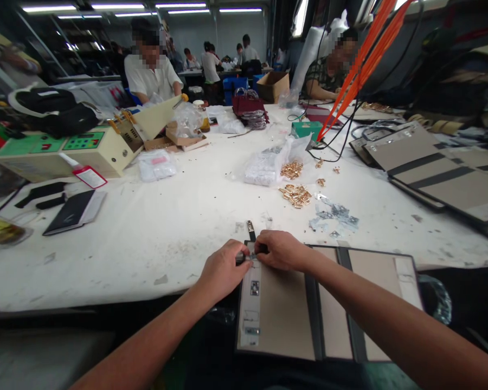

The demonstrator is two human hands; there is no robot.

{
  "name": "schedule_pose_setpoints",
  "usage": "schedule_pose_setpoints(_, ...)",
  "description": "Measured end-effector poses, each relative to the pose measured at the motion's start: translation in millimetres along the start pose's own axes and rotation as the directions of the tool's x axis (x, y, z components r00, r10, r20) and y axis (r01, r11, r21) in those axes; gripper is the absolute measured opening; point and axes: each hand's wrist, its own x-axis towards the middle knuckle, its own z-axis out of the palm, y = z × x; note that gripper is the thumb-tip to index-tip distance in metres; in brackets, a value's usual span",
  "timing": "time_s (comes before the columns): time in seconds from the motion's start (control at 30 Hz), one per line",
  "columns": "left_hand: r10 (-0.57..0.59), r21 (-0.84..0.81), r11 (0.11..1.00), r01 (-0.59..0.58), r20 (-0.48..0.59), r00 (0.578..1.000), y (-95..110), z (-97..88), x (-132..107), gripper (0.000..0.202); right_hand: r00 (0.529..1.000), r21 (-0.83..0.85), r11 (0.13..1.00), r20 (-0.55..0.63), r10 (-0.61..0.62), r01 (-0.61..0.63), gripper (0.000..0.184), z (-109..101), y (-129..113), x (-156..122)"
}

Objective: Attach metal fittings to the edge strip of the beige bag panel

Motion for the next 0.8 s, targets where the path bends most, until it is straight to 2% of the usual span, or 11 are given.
schedule_pose_setpoints(0.2,-0.021,-0.022,1.0,0.021,0.005,1.0,5,1.4,3,0.005,1.0,0.024,1.0,0.008,-0.012,0.012,0.027,-1,4,3)
schedule_pose_setpoints(0.33,-0.066,-0.035,0.997,0.067,0.016,0.998,7,1.4,6,0.004,1.0,0.075,0.997,0.024,0.018,-0.02,0.029,-9,3,2)
schedule_pose_setpoints(0.53,-0.16,-0.02,0.987,0.161,0.01,0.987,10,2.2,4,0.009,0.992,0.129,0.988,-0.078,0.099,-0.089,0.033,-24,-7,-7)
schedule_pose_setpoints(0.67,-0.17,-0.02,0.985,0.17,0.003,0.985,10,2.2,3,0.01,0.999,0.061,0.997,-0.014,0.043,-0.043,0.032,-15,-10,-10)
schedule_pose_setpoints(0.8,-0.153,-0.033,0.988,0.152,-0.008,0.988,7,3.4,1,0.01,0.998,-0.018,0.999,-0.033,0.048,-0.049,0.031,-3,-10,-9)
